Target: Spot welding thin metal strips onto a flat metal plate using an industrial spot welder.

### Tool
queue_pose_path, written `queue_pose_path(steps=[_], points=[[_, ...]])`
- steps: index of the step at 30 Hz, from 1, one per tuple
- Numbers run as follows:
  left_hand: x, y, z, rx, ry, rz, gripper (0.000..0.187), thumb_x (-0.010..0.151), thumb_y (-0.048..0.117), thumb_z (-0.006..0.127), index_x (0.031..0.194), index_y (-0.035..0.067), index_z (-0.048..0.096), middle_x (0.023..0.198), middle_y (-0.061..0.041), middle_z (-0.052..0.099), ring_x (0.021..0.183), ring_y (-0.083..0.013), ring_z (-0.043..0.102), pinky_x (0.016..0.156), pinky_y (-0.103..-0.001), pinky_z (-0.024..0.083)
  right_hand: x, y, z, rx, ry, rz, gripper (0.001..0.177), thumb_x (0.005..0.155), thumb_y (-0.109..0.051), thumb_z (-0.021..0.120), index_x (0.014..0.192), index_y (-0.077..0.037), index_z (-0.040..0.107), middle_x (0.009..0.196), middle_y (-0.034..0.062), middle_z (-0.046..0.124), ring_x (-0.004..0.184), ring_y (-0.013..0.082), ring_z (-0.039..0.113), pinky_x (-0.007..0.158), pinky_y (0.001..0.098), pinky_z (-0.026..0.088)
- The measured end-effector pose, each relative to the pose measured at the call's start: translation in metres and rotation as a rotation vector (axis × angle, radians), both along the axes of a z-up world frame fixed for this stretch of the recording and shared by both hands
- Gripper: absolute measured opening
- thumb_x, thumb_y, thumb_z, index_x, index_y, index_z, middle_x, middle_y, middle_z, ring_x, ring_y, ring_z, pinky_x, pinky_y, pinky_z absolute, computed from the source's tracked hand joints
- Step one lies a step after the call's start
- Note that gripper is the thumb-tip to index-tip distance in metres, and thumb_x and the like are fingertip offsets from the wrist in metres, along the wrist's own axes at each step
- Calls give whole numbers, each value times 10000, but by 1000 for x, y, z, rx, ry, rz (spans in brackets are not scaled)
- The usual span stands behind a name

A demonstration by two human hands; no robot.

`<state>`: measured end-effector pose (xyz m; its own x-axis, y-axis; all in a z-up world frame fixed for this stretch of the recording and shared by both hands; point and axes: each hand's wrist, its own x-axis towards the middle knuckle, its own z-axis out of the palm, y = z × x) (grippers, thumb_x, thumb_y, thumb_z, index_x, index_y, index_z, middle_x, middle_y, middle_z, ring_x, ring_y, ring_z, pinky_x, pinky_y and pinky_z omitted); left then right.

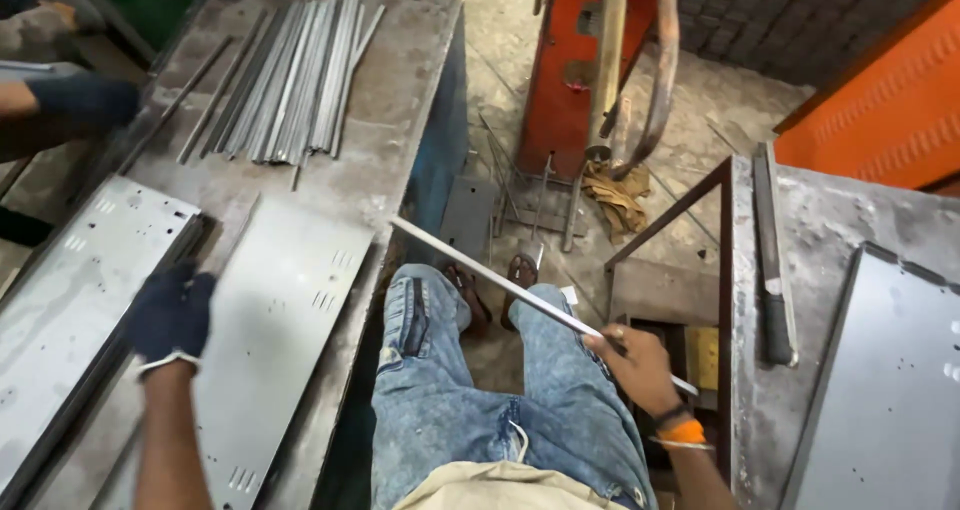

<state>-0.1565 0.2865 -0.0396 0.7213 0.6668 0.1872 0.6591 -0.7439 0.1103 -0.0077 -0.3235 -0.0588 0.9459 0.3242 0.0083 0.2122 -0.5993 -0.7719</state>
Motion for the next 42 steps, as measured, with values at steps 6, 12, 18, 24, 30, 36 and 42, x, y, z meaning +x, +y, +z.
queue_pose_path(steps=[6, 12, 18, 24, 30, 36, 42], points=[[125, -173, -95, -1708, -421, -446, 380, 1036, 250, 502, 1362, 85, 609, 1053, -75, 741, 865, -147, 699, 787, -284, 576, -14, 33, 15, -36, 74, -139, 425, 848, -456, 741, 944, -43, 782, 659, 165, 680, 561, 265, 647, 555, 391, 479], [155, -416, -37, -1779, -226, -640, 448, 1027, 356, 575, 962, -35, 784, 768, -89, 761, 679, -190, 704, 654, -325, 566, -36, -40, -15, -129, 74, -221, 425, 846, -463, 781, 898, -41, 768, 710, 164, 685, 622, 309, 627, 594, 417, 478], [142, -534, -5, -1700, 58, -1161, 451, 994, 304, 634, 1331, 3, 619, 1235, -79, 715, 1113, -129, 653, 955, -281, 515, -77, -137, -26, -42, 5, -534, 321, 870, -346, 736, 908, -27, 721, 763, 180, 691, 689, 336, 671, 663, 456, 521], [135, -561, -1, -1633, 277, -1190, 414, 967, 318, 647, 1282, 49, 655, 1092, -41, 711, 920, -123, 638, 784, -283, 542, -98, -204, -62, -424, 112, -1183, 352, 1023, -389, 654, 944, -56, 739, 844, 219, 705, 870, 416, 663, 748, 527, 495], [136, -566, -28, -1691, 392, -1230, 438, 989, 335, 610, 1272, 4, 659, 985, -62, 720, 839, -128, 651, 736, -291, 541, -94, -227, -111, -569, -291, -1322, 413, 660, -212, 807, 1014, -14, 728, 996, 202, 726, 889, 425, 691, 727, 518, 537], [132, -570, -22, -1666, 500, -1139, 473, 952, 342, 619, 1294, 16, 641, 1035, -45, 748, 850, -133, 687, 765, -286, 562, -60, -248, -111, -367, 245, -1471, 314, 703, -256, 894, 966, -111, 800, 987, 164, 767, 953, 374, 727, 860, 460, 574], [133, -579, -14, -1670, 495, -1135, 496, 950, 363, 633, 1287, 0, 660, 1028, -58, 734, 841, -138, 667, 755, -297, 551, -59, -266, -52, -292, 131, -1422, 366, 656, -267, 925, 951, -90, 801, 953, 175, 768, 885, 350, 735, 798, 442, 578]])
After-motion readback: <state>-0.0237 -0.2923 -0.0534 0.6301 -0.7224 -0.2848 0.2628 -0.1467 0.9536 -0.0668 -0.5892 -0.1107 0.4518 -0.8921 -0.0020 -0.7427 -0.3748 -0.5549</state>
